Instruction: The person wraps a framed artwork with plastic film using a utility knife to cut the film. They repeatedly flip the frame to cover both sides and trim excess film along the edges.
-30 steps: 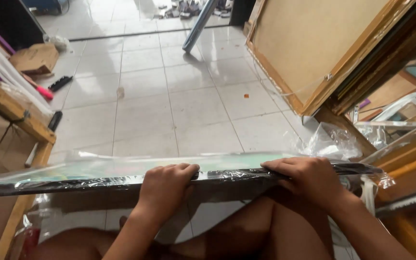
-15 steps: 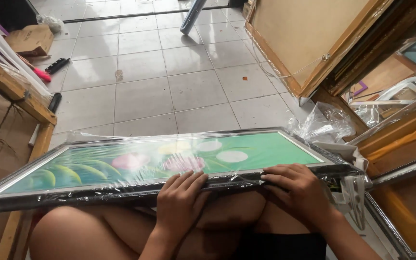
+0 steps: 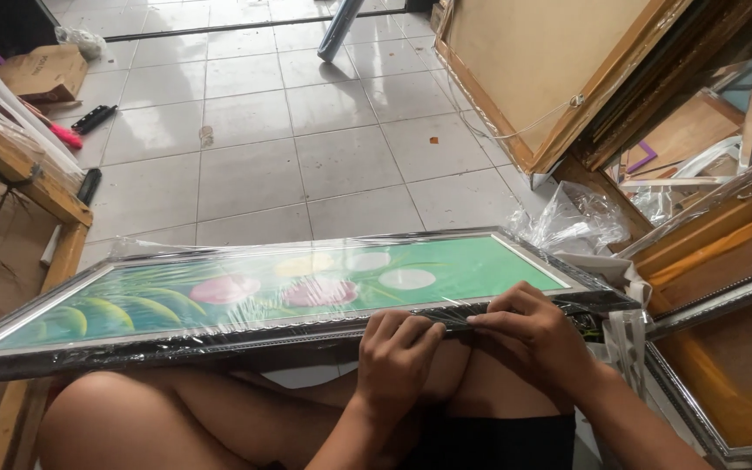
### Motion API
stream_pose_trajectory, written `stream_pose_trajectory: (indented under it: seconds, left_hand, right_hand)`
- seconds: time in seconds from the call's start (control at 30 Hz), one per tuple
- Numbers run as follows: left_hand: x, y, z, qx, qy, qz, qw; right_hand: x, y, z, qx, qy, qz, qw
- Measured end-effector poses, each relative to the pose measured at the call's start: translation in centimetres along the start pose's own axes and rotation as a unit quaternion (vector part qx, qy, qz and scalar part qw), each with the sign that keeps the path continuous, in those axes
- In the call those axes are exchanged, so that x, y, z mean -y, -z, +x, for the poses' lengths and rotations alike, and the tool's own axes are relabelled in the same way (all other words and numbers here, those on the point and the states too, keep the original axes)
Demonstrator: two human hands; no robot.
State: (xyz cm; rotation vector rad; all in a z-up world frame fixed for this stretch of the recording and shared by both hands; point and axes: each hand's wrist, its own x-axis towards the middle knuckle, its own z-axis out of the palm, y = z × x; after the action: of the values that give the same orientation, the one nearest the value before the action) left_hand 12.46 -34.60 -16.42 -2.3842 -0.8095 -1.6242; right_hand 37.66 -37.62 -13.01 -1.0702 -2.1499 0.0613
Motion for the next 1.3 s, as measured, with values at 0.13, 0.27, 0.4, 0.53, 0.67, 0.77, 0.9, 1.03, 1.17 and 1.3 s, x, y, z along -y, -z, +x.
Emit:
stream_pose_trajectory:
  seconds: [0.13,0.27,0.4,0.53,0.67,0.77,0.9,1.03,1.17,1.3]
  left_hand:
    - [-0.4,-0.6,-0.8,-0.034,0.001,-0.008,0.999]
    - [-0.5,0.2,-0.4,-0.024,-0.012,-0.019,0.999]
    - [0.1,0.8,-0.7,-0.005,-0.049,-0.054,0.997]
    - [1.0,1.2,-0.6,0.017,-0.068,-0.067,0.995]
    - [1.7,1.6,-0.8,0.045,-0.096,-0.051,0.993]
    - [2.3,1.4,-2.1,0.048,-0.073,-0.029,0.996]
    - [2.4,1.6,-2.3,0.031,-0.031,-0.081,0.996]
    - [2.6,1.3,-2.4,0.029,-0.031,-0.075,0.996]
    - [2.8,1.5,-2.3,0.034,-0.037,-0.086,0.995]
    - [2.6,2.0,-1.3,0.018,-0.081,-0.093,0.992]
  right_hand:
    - [-1.1,0.1,-0.6,0.013,0.011,0.023,1.0]
    - [-1.0,0.3,-0.4,0.01,0.052,0.046,0.998]
    - [-0.8,0.5,-0.5,0.009,0.109,0.051,0.993]
    - [0.1,0.3,-0.1,-0.004,0.13,0.038,0.991]
    - [0.2,0.0,-0.2,-0.02,0.118,-0.001,0.993]
    - [0.5,-0.4,0.1,-0.033,0.11,-0.023,0.993]
    - [0.7,-0.9,-0.1,-0.043,0.102,-0.048,0.993]
    - [0.6,-1.8,-0.5,-0.05,0.091,-0.072,0.992]
    - [0.9,-2.8,-0.5,-0.057,0.052,-0.118,0.99]
    - [2.0,-2.6,0.1,-0.073,0.058,-0.099,0.991]
